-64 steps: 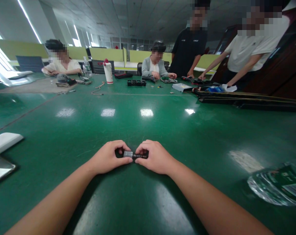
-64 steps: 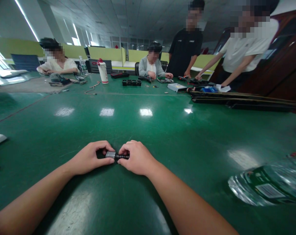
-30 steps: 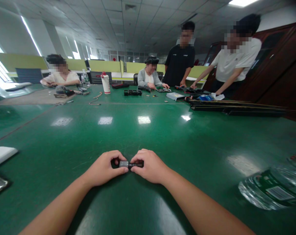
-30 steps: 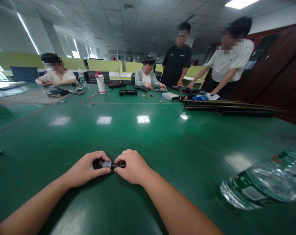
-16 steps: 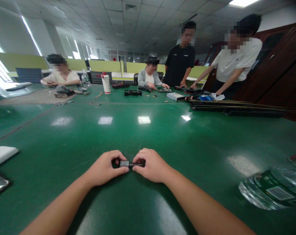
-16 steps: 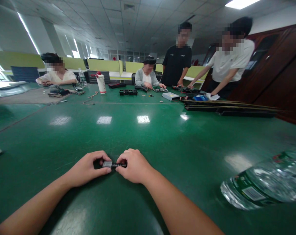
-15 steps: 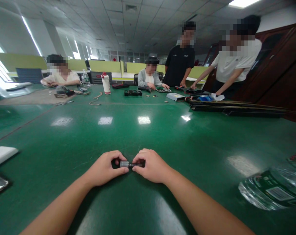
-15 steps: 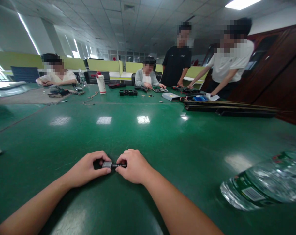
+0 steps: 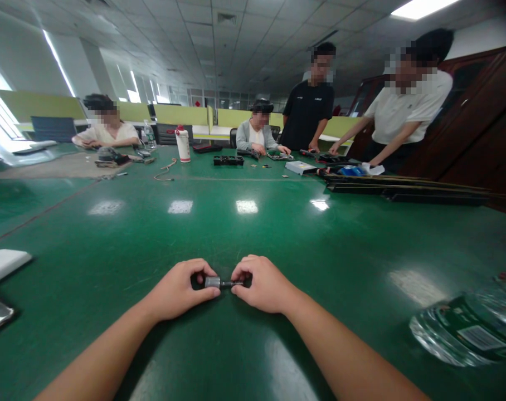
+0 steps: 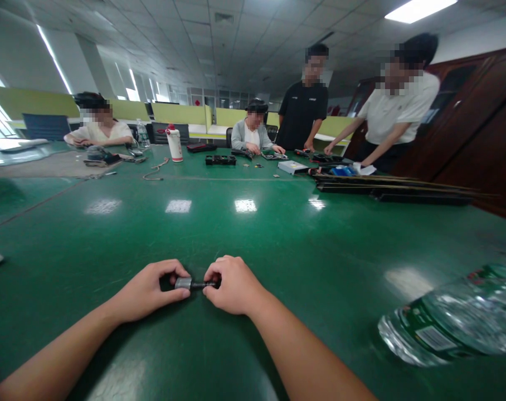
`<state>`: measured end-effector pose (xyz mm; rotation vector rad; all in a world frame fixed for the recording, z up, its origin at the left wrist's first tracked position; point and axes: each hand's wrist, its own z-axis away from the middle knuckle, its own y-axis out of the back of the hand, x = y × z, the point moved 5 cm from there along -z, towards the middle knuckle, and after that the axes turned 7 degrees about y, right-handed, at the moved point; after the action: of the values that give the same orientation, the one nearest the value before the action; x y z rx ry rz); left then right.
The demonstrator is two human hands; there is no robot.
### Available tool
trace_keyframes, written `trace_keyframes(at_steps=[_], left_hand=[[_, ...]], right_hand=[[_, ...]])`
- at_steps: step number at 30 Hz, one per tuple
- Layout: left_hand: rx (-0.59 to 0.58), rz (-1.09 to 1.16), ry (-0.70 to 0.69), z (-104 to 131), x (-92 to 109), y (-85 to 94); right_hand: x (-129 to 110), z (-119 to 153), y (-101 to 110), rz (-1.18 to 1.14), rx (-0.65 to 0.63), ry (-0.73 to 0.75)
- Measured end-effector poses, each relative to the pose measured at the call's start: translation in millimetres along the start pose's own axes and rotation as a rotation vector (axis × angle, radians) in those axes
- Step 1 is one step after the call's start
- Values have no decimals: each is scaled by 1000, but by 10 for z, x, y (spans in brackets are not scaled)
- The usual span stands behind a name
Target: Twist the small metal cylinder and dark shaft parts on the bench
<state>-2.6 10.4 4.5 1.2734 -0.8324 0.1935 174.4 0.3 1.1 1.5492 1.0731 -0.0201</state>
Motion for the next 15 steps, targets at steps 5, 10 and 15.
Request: trace_keyframes(at_steps=[5,10,15], left_hand=[[1,-7,2,0,-9,-3],[8,-9,0,0,-15,3],[5,0,2,-4,-1,4]], right_hand=[[8,0,22,-4,-8,-8],[28,10,32,7,-19,-24],[38,11,35,8,-19,-24]])
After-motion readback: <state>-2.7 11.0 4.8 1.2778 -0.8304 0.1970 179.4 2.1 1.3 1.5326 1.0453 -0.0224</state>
